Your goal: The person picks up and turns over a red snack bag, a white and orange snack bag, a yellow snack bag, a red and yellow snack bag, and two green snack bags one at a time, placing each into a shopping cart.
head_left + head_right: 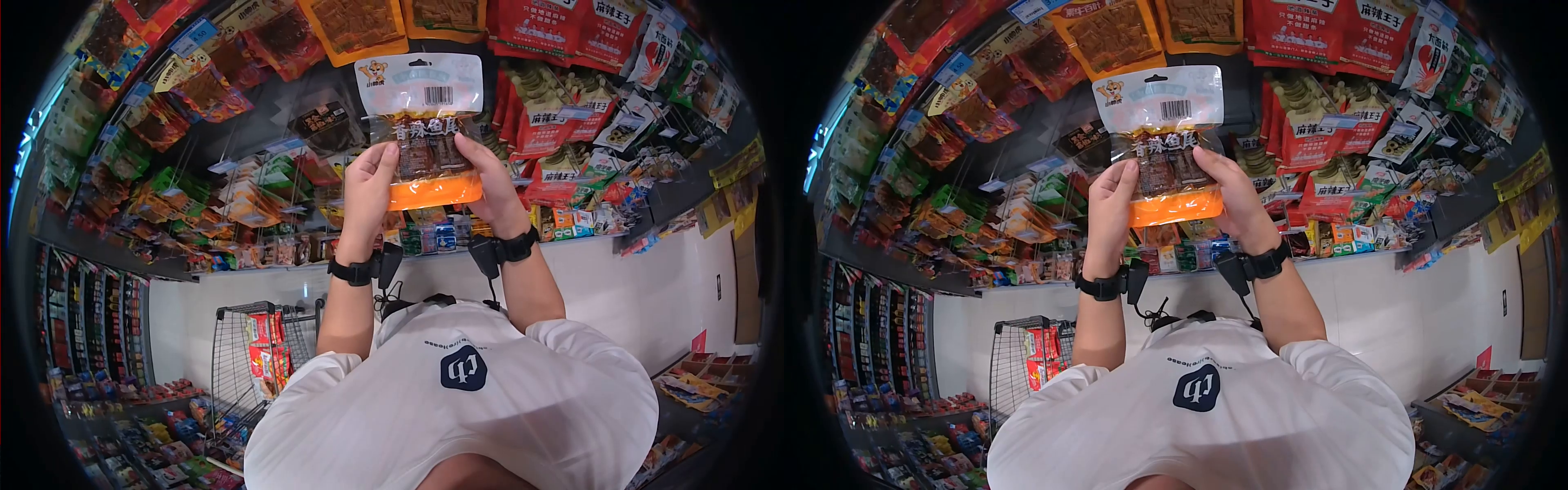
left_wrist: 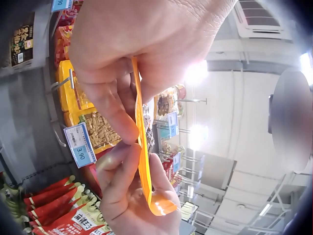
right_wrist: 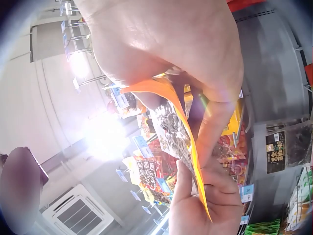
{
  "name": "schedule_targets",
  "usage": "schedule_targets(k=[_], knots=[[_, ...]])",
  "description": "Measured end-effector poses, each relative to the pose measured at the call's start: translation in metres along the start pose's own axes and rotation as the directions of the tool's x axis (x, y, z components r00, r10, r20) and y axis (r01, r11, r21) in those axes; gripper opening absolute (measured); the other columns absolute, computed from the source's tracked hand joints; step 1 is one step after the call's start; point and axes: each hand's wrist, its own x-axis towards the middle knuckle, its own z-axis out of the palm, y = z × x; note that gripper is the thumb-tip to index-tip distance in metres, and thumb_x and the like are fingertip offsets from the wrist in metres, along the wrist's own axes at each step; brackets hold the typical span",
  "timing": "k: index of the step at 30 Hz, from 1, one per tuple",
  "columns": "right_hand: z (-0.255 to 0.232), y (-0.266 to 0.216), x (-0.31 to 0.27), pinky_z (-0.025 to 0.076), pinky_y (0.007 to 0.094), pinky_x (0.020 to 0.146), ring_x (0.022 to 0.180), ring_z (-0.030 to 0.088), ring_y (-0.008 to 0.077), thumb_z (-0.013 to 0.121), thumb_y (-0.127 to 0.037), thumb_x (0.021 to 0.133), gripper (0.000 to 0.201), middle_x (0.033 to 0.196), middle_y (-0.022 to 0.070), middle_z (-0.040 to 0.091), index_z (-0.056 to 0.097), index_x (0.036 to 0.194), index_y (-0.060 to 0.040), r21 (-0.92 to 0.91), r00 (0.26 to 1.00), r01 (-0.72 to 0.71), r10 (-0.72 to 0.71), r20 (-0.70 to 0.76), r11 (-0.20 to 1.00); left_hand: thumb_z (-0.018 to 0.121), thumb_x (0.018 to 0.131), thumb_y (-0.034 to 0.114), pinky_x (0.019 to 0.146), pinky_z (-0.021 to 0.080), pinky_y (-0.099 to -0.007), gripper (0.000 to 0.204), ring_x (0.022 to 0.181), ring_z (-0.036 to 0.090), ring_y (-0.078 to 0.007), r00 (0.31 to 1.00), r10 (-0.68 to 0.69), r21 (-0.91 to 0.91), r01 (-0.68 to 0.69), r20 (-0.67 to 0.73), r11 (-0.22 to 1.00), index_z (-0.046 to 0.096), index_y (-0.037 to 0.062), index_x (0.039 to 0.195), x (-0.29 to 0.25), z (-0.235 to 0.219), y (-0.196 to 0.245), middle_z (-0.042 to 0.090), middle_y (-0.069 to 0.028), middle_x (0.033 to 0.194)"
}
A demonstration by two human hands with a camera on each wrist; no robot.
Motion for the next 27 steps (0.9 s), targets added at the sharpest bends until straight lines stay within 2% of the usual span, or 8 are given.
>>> schedule_targets(k=[6, 12, 15, 18, 19, 23, 26, 27], knots=[[-0.001, -0.002, 0.006, 0.053, 0.0318, 0.084, 0.092, 0.066, 0.0168, 0.053, -0.021, 0.097, 0.024, 0.105, 0.0079, 0.067, 0.061, 0.110, -0.0015, -0.005, 1.000, 0.004, -0.004, 0.013, 1.000, 0.060, 0.096, 0.023, 0.080, 0.045, -0.0217, 0.034, 0.088, 0.057, -0.0071, 1.000, -0.012, 0.035, 0.012, -0.005, 0.999, 0.061, -0.0071, 0.112, 0.005, -0.002, -0.001, 0.066, -0.0048, 0.100], [0.004, -0.006, 0.012, 0.054, 0.0316, 0.083, 0.092, 0.066, 0.0165, 0.051, -0.021, 0.098, 0.024, 0.105, 0.0070, 0.067, 0.061, 0.111, -0.0024, 0.000, 1.000, -0.011, 0.011, 0.023, 1.000, 0.049, 0.101, 0.033, 0.072, 0.046, -0.0199, 0.039, 0.080, 0.058, -0.0057, 0.997, -0.054, -0.078, 0.058, 0.052, 0.995, 0.063, -0.0036, 0.107, 0.015, -0.014, -0.005, 0.067, -0.0030, 0.093], [0.002, -0.008, 0.016, 0.054, 0.0315, 0.083, 0.093, 0.066, 0.0162, 0.051, -0.020, 0.098, 0.025, 0.108, 0.0065, 0.066, 0.059, 0.114, -0.0026, -0.017, 0.999, -0.020, 0.021, 0.032, 1.000, 0.045, 0.102, 0.035, 0.060, 0.042, -0.0187, 0.040, 0.065, 0.052, -0.0028, 0.998, -0.046, -0.131, 0.040, -0.045, 0.991, 0.064, 0.0002, 0.094, 0.012, 0.006, 0.014, 0.062, 0.0018, 0.077], [0.003, -0.005, 0.018, 0.053, 0.0310, 0.084, 0.096, 0.065, 0.0158, 0.050, -0.019, 0.098, 0.026, 0.110, 0.0061, 0.065, 0.057, 0.117, -0.0024, -0.038, 0.999, 0.029, -0.027, 0.039, 0.999, 0.045, 0.102, 0.034, 0.060, 0.042, -0.0186, 0.040, 0.065, 0.052, -0.0022, 1.000, -0.014, -0.114, 0.017, 0.020, 0.993, 0.064, 0.0001, 0.095, 0.020, -0.011, -0.002, 0.060, 0.0027, 0.074], [-0.005, -0.003, 0.022, 0.052, 0.0301, 0.086, 0.098, 0.064, 0.0154, 0.049, -0.018, 0.099, 0.028, 0.111, 0.0059, 0.065, 0.055, 0.120, -0.0022, -0.036, 0.998, 0.016, -0.014, 0.057, 0.999, 0.046, 0.102, 0.034, 0.062, 0.044, -0.0182, 0.040, 0.066, 0.054, -0.0024, 1.000, -0.020, -0.131, 0.023, 0.023, 0.991, 0.065, -0.0012, 0.101, 0.020, -0.010, -0.003, 0.062, 0.0017, 0.076], [-0.017, 0.000, 0.024, 0.052, 0.0297, 0.085, 0.098, 0.064, 0.0147, 0.048, -0.019, 0.099, 0.028, 0.111, 0.0059, 0.065, 0.056, 0.120, -0.0018, -0.014, 1.000, 0.019, -0.019, 0.009, 1.000, 0.045, 0.102, 0.034, 0.061, 0.043, -0.0177, 0.040, 0.066, 0.053, -0.0016, 0.995, -0.088, -0.094, 0.083, -0.051, 0.992, 0.065, -0.0015, 0.100, 0.020, -0.006, -0.004, 0.062, 0.0021, 0.076], [-0.018, -0.006, 0.021, 0.053, 0.0315, 0.084, 0.098, 0.064, 0.0159, 0.052, -0.015, 0.097, 0.032, 0.110, 0.0079, 0.065, 0.051, 0.125, 0.0002, -0.029, 0.999, 0.048, -0.048, 0.004, 0.998, 0.045, 0.102, 0.034, 0.065, 0.046, -0.0203, 0.042, 0.069, 0.056, -0.0047, 0.998, -0.056, -0.116, 0.052, -0.034, 0.992, 0.064, -0.0038, 0.106, 0.022, -0.001, -0.008, 0.064, -0.0009, 0.082], [-0.022, -0.007, 0.024, 0.053, 0.0326, 0.084, 0.099, 0.064, 0.0170, 0.054, -0.013, 0.095, 0.036, 0.111, 0.0094, 0.064, 0.047, 0.128, 0.0009, -0.203, 0.967, 0.205, -0.230, -0.108, 0.958, 0.045, 0.102, 0.034, 0.069, 0.047, -0.0219, 0.044, 0.075, 0.058, -0.0069, 0.992, 0.054, -0.080, -0.063, -0.117, 0.995, 0.063, -0.0054, 0.109, 0.021, 0.005, -0.005, 0.065, -0.0034, 0.087]])
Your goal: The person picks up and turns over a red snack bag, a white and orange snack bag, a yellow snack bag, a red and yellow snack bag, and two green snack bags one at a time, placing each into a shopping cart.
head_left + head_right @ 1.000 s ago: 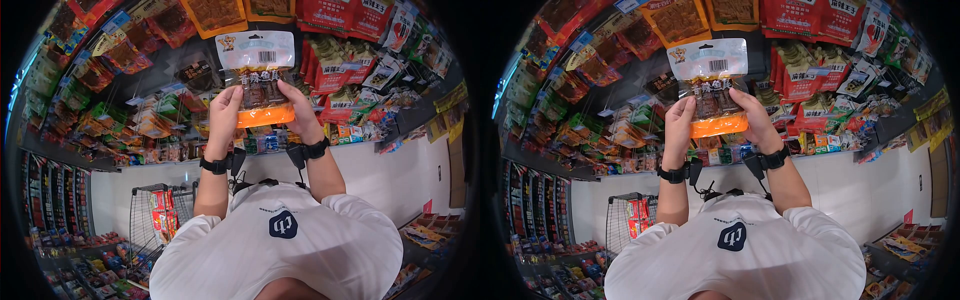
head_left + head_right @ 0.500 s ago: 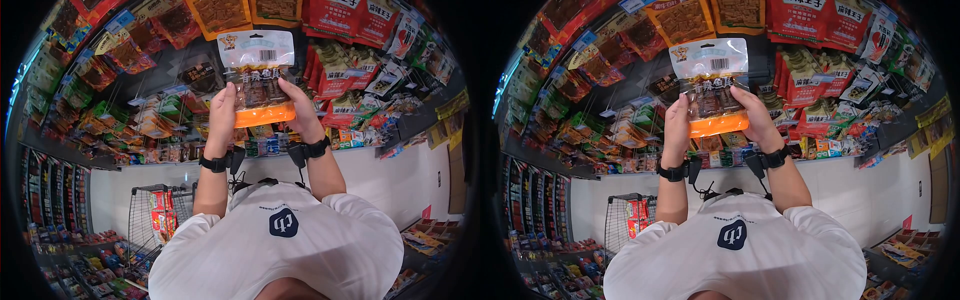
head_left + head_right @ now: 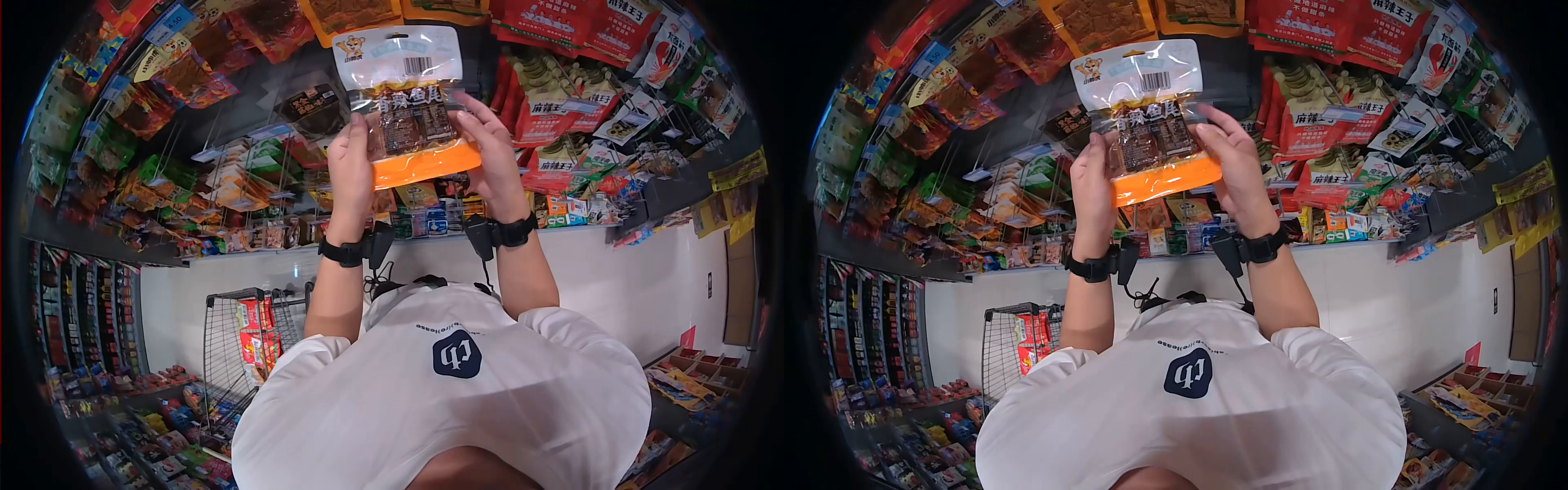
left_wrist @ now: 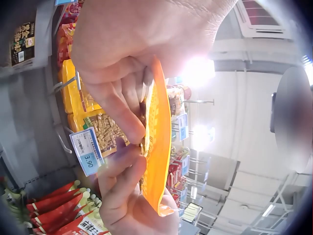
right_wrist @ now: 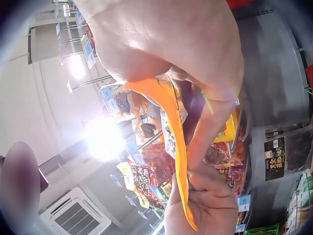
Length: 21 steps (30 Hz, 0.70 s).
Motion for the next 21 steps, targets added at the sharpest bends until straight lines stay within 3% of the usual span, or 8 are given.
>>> schedule_targets(k=[3, 5, 7, 9, 12, 15, 17, 21], knots=[[0.001, -0.006, 0.002, 0.049, 0.0349, 0.092, 0.113, 0.057, 0.0226, 0.064, -0.012, 0.090, 0.060, 0.124, 0.0161, 0.056, 0.033, 0.139, 0.0026, -0.321, 0.948, 0.232, -0.287, -0.137, 0.918, 0.045, 0.102, 0.032, 0.082, 0.048, -0.0265, 0.045, 0.091, 0.061, -0.0118, 0.981, 0.182, 0.186, -0.166, -0.073, 0.968, 0.060, -0.0075, 0.118, -0.002, 0.005, 0.002, 0.067, -0.0089, 0.102], [0.016, -0.001, -0.005, 0.041, 0.0363, 0.102, 0.127, 0.046, 0.0244, 0.067, -0.017, 0.089, 0.068, 0.137, 0.0186, 0.044, 0.029, 0.142, 0.0030, -0.471, 0.941, 0.326, -0.231, 0.247, 0.820, 0.045, 0.102, 0.030, 0.084, 0.047, -0.0274, 0.042, 0.093, 0.062, -0.0164, 0.959, 0.280, 0.410, -0.272, 0.040, 0.871, 0.061, -0.0045, 0.119, -0.006, 0.019, -0.003, 0.068, -0.0111, 0.106], [0.044, 0.008, -0.024, 0.034, 0.0341, 0.107, 0.130, 0.040, 0.0224, 0.070, -0.021, 0.087, 0.073, 0.143, 0.0151, 0.035, 0.028, 0.143, 0.0016, -0.244, 0.932, 0.239, -0.151, 0.331, 0.940, 0.042, 0.100, 0.017, 0.095, 0.041, -0.0374, 0.033, 0.104, 0.058, -0.0296, 0.723, 0.575, 0.559, -0.677, 0.383, 0.479, 0.065, -0.0010, 0.116, -0.005, 0.037, 0.000, 0.067, -0.0138, 0.112], [0.046, 0.011, -0.024, 0.039, 0.0303, 0.102, 0.123, 0.046, 0.0194, 0.064, -0.022, 0.092, 0.060, 0.135, 0.0117, 0.044, 0.036, 0.139, 0.0014, -0.172, 0.930, 0.296, -0.242, 0.278, 0.940, 0.042, 0.098, 0.014, 0.099, 0.038, -0.0399, 0.032, 0.111, 0.055, -0.0290, 0.697, 0.576, 0.498, -0.713, 0.428, 0.493, 0.066, -0.0001, 0.115, -0.003, 0.038, -0.005, 0.064, -0.0129, 0.118], [0.026, 0.003, -0.017, 0.045, 0.0282, 0.095, 0.111, 0.055, 0.0149, 0.056, -0.019, 0.097, 0.040, 0.121, 0.0077, 0.056, 0.047, 0.130, 0.0012, 0.118, 0.993, 0.031, -0.045, 0.113, 0.993, 0.048, 0.094, 0.011, 0.097, 0.039, -0.0383, 0.027, 0.106, 0.057, -0.0272, 0.808, 0.416, 0.300, -0.555, 0.417, 0.776, 0.068, 0.0005, 0.108, -0.003, 0.022, 0.003, 0.063, -0.0118, 0.121], [0.012, -0.006, -0.017, 0.054, 0.0274, 0.081, 0.095, 0.064, 0.0131, 0.053, -0.020, 0.098, 0.030, 0.110, 0.0059, 0.064, 0.056, 0.120, 0.0008, 0.002, 0.997, 0.015, -0.015, 0.076, 1.000, 0.049, 0.096, 0.008, 0.093, 0.045, -0.0312, 0.021, 0.105, 0.057, -0.0195, 0.740, 0.577, 0.590, -0.650, 0.346, 0.479, 0.065, 0.0001, 0.108, -0.005, 0.009, 0.006, 0.061, -0.0130, 0.117], [0.003, -0.007, -0.015, 0.054, 0.0261, 0.079, 0.092, 0.064, 0.0114, 0.056, -0.020, 0.097, 0.028, 0.106, 0.0044, 0.065, 0.058, 0.116, 0.0004, -0.058, 0.999, 0.040, -0.039, 0.020, 0.997, 0.055, 0.095, 0.007, 0.076, 0.049, -0.0226, 0.020, 0.091, 0.058, -0.0099, 0.801, 0.583, 0.610, -0.531, 0.136, 0.588, 0.059, 0.0012, 0.114, -0.001, -0.001, -0.005, 0.059, -0.0068, 0.110], [0.003, -0.014, -0.023, 0.053, 0.0243, 0.078, 0.090, 0.063, 0.0092, 0.057, -0.021, 0.096, 0.029, 0.106, 0.0035, 0.065, 0.059, 0.115, 0.0005, -0.085, 0.988, -0.093, 0.102, 0.113, 0.992, 0.056, 0.097, 0.018, 0.078, 0.045, -0.0224, 0.025, 0.090, 0.055, -0.0059, 0.991, -0.002, 0.322, -0.042, 0.133, 0.946, 0.057, 0.0002, 0.115, -0.009, -0.008, -0.002, 0.061, -0.0030, 0.103]])
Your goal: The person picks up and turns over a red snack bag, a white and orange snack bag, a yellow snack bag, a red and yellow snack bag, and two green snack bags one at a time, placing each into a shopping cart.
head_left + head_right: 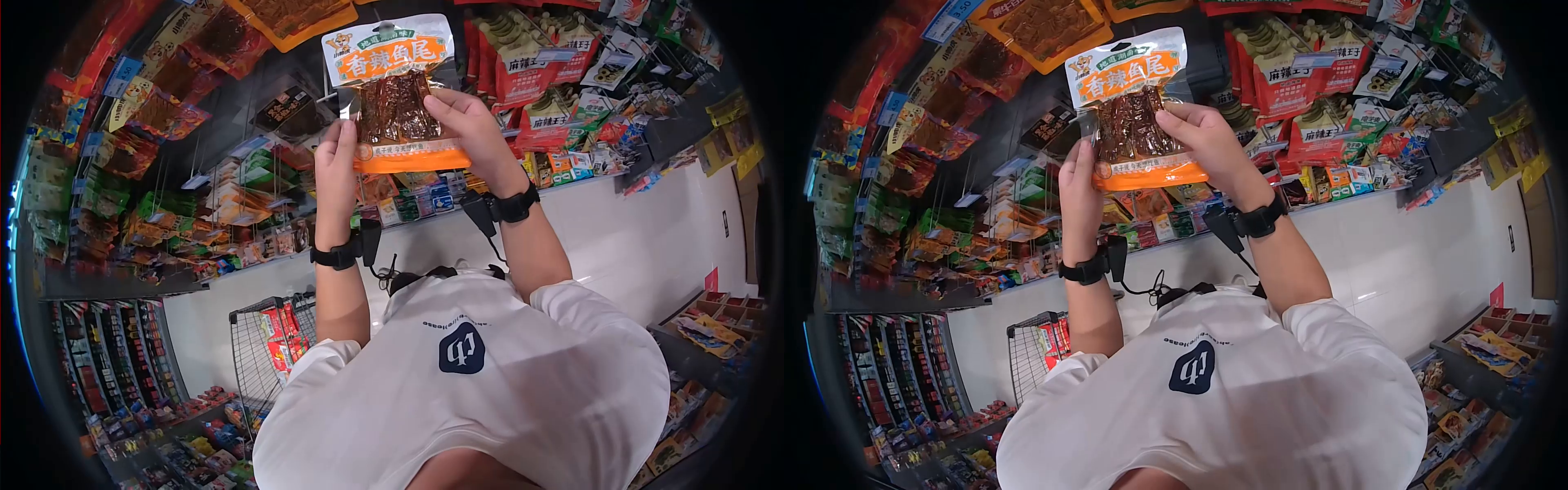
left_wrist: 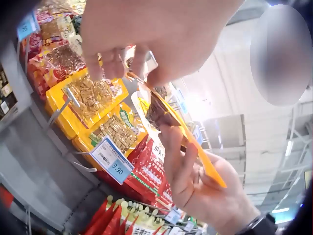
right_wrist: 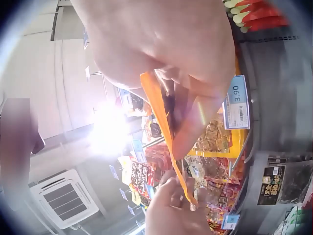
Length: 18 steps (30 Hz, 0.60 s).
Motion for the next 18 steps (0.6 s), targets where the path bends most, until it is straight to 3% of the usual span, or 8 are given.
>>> schedule_targets(k=[2, 7, 18], knots=[[-0.003, 0.008, 0.003, 0.052, 0.0243, 0.080, 0.090, 0.063, 0.0088, 0.058, -0.021, 0.095, 0.028, 0.106, 0.0035, 0.065, 0.060, 0.114, 0.0004, 0.032, 1.000, 0.024, -0.024, 0.000, 0.999, 0.052, 0.099, 0.021, 0.078, 0.045, -0.0215, 0.026, 0.089, 0.055, -0.0038, 0.995, -0.081, -0.400, 0.096, 0.055, 0.912, 0.057, 0.0003, 0.114, -0.006, 0.005, -0.003, 0.062, -0.0016, 0.102], [-0.002, 0.007, 0.000, 0.050, 0.0224, 0.077, 0.087, 0.062, 0.0070, 0.060, -0.019, 0.094, 0.028, 0.101, 0.0030, 0.067, 0.062, 0.112, 0.0022, -0.027, 1.000, 0.030, -0.030, 0.000, 0.999, 0.051, 0.100, 0.022, 0.072, 0.046, -0.0207, 0.025, 0.081, 0.055, -0.0023, 0.997, -0.036, -0.324, 0.057, 0.072, 0.944, 0.059, -0.0004, 0.109, -0.009, -0.001, -0.005, 0.063, -0.0004, 0.094], [0.007, 0.002, -0.005, 0.050, 0.0223, 0.076, 0.086, 0.062, 0.0070, 0.060, -0.018, 0.094, 0.026, 0.101, 0.0020, 0.066, 0.062, 0.112, 0.0013, 0.023, 0.999, 0.049, -0.048, -0.022, 0.999, 0.051, 0.100, 0.024, 0.072, 0.042, -0.0195, 0.026, 0.079, 0.051, -0.0021, 0.996, 0.006, -0.286, 0.022, 0.095, 0.958, 0.059, -0.0005, 0.106, -0.009, -0.001, 0.007, 0.059, 0.0024, 0.089]])
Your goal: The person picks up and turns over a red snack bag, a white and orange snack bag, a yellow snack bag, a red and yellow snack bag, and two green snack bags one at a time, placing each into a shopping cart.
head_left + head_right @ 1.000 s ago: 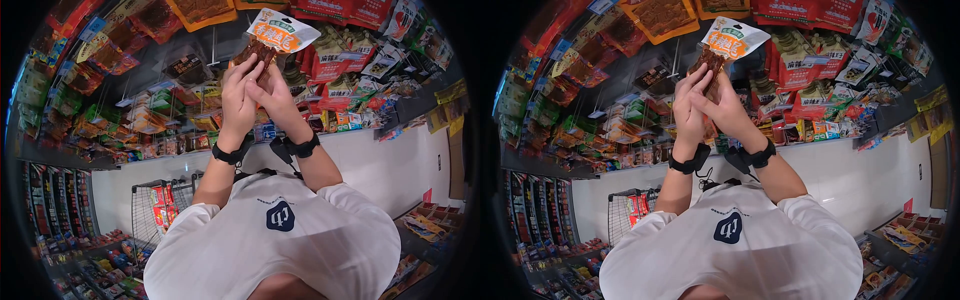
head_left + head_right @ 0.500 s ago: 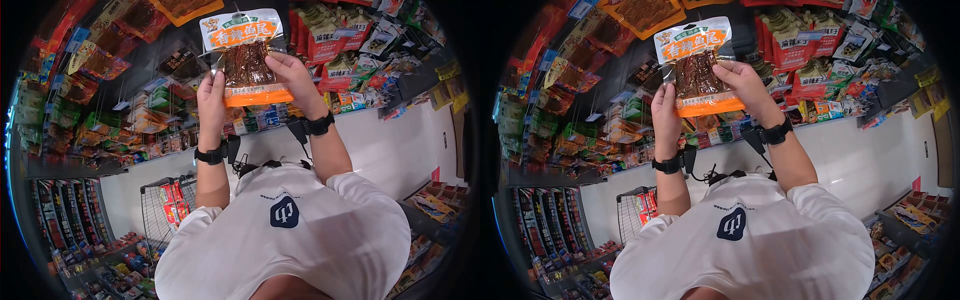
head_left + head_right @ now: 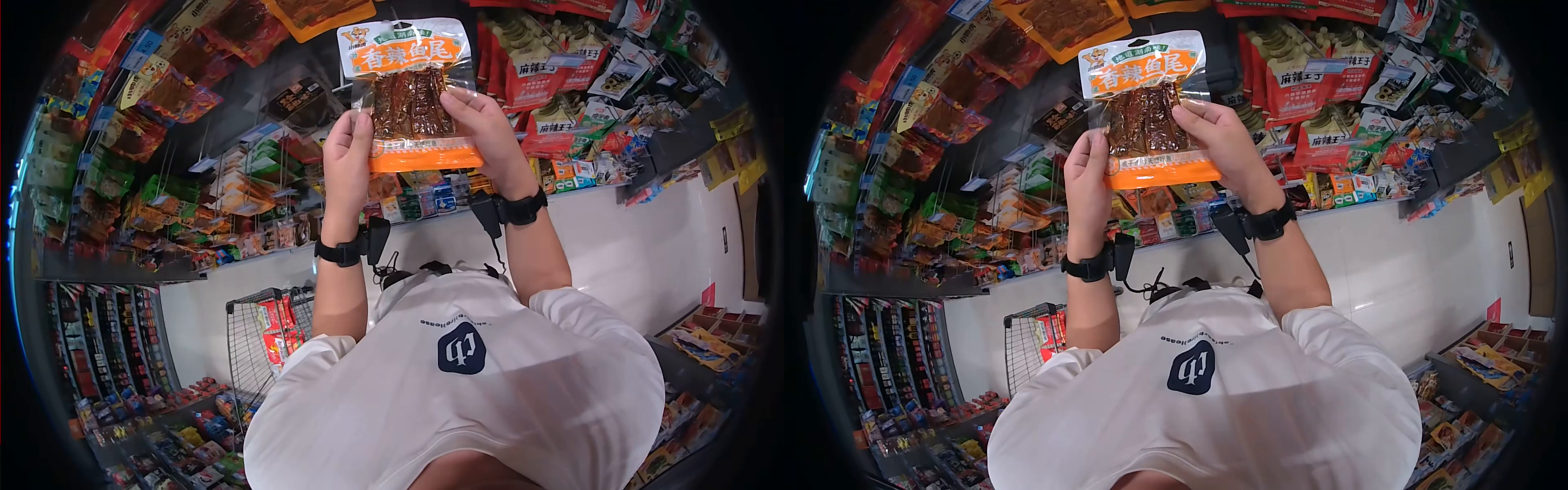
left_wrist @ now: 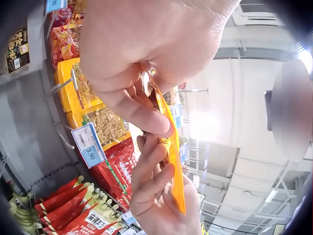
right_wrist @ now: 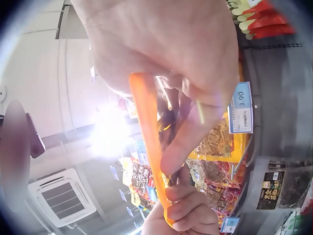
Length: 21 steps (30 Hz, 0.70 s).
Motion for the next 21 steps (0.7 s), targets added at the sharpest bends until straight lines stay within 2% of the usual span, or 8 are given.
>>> schedule_targets(k=[4, 6, 8, 11, 16, 18, 19, 21], knots=[[-0.004, 0.003, 0.000, 0.050, 0.0216, 0.074, 0.085, 0.062, 0.0059, 0.060, -0.018, 0.094, 0.026, 0.099, 0.0015, 0.067, 0.062, 0.111, 0.0010, -0.022, 0.999, -0.050, 0.050, -0.010, 0.999, 0.052, 0.100, 0.026, 0.069, 0.040, -0.0192, 0.028, 0.076, 0.048, -0.0021, 0.999, -0.038, 0.109, 0.038, -0.005, 0.993, 0.059, -0.0013, 0.105, -0.003, -0.002, 0.004, 0.057, 0.0036, 0.085], [-0.005, 0.009, 0.003, 0.051, 0.0213, 0.073, 0.084, 0.062, 0.0054, 0.060, -0.018, 0.094, 0.026, 0.098, 0.0014, 0.067, 0.063, 0.111, 0.0008, -0.025, 0.997, -0.071, 0.070, -0.025, 0.997, 0.053, 0.099, 0.025, 0.066, 0.039, -0.0193, 0.028, 0.074, 0.046, -0.0019, 0.998, -0.038, 0.132, 0.044, -0.052, 0.990, 0.059, -0.0021, 0.105, -0.006, -0.001, 0.005, 0.055, 0.0043, 0.082], [-0.002, 0.017, 0.005, 0.051, 0.0216, 0.073, 0.084, 0.062, 0.0055, 0.060, -0.018, 0.094, 0.026, 0.099, 0.0018, 0.067, 0.063, 0.111, 0.0008, 0.102, 0.995, -0.091, 0.087, 0.045, 0.991, 0.054, 0.099, 0.025, 0.062, 0.038, -0.0188, 0.028, 0.069, 0.045, -0.0014, 0.995, -0.023, 0.223, 0.046, -0.101, 0.974, 0.059, -0.0024, 0.105, -0.011, -0.008, 0.002, 0.054, 0.0049, 0.078], [0.000, 0.034, 0.014, 0.051, 0.0219, 0.073, 0.084, 0.062, 0.0059, 0.060, -0.017, 0.094, 0.025, 0.100, 0.0019, 0.067, 0.062, 0.111, 0.0008, 0.079, 0.988, -0.146, 0.142, 0.060, 0.986, 0.055, 0.099, 0.024, 0.057, 0.035, -0.0179, 0.027, 0.064, 0.042, -0.0004, 0.984, -0.030, 0.295, 0.082, -0.176, 0.952, 0.059, -0.0018, 0.106, -0.023, -0.020, 0.002, 0.052, 0.0062, 0.074], [0.020, 0.064, 0.018, 0.049, 0.0202, 0.074, 0.084, 0.062, 0.0059, 0.060, -0.017, 0.094, 0.024, 0.099, 0.0004, 0.067, 0.063, 0.111, 0.0002, 0.058, 0.962, -0.234, 0.222, 0.158, 0.971, 0.055, 0.098, 0.024, 0.052, 0.031, -0.0173, 0.027, 0.059, 0.038, 0.0006, 0.947, -0.033, 0.273, 0.125, -0.320, 0.954, 0.060, -0.0010, 0.107, -0.050, -0.042, 0.008, 0.050, 0.0082, 0.072], [0.028, 0.079, 0.019, 0.052, 0.0253, 0.082, 0.094, 0.063, 0.0112, 0.056, -0.018, 0.095, 0.031, 0.111, 0.0069, 0.065, 0.058, 0.119, 0.0029, 0.038, 0.963, -0.227, 0.218, 0.157, 0.973, 0.055, 0.098, 0.024, 0.052, 0.030, -0.0171, 0.027, 0.059, 0.038, 0.0004, 0.938, -0.037, 0.254, 0.132, -0.346, 0.958, 0.060, -0.0008, 0.108, -0.059, -0.056, 0.012, 0.050, 0.0084, 0.071], [0.033, 0.084, 0.020, 0.052, 0.0253, 0.082, 0.094, 0.063, 0.0112, 0.056, -0.018, 0.095, 0.031, 0.111, 0.0069, 0.065, 0.058, 0.119, 0.0029, 0.026, 0.961, -0.227, 0.220, 0.167, 0.974, 0.055, 0.098, 0.024, 0.052, 0.030, -0.0171, 0.027, 0.059, 0.038, 0.0004, 0.936, -0.028, 0.249, 0.122, -0.352, 0.961, 0.060, -0.0008, 0.108, -0.062, -0.061, 0.015, 0.050, 0.0084, 0.071], [0.047, 0.092, 0.019, 0.046, 0.0183, 0.070, 0.078, 0.058, 0.0023, 0.061, -0.019, 0.093, 0.024, 0.095, -0.0016, 0.066, 0.064, 0.109, -0.0009, -0.035, 0.952, -0.266, 0.268, 0.147, 0.963, 0.055, 0.098, 0.024, 0.053, 0.030, -0.0172, 0.025, 0.060, 0.038, 0.0005, 0.929, -0.025, 0.252, 0.126, -0.369, 0.960, 0.060, 0.0003, 0.104, -0.073, -0.074, 0.022, 0.049, 0.0085, 0.071]])
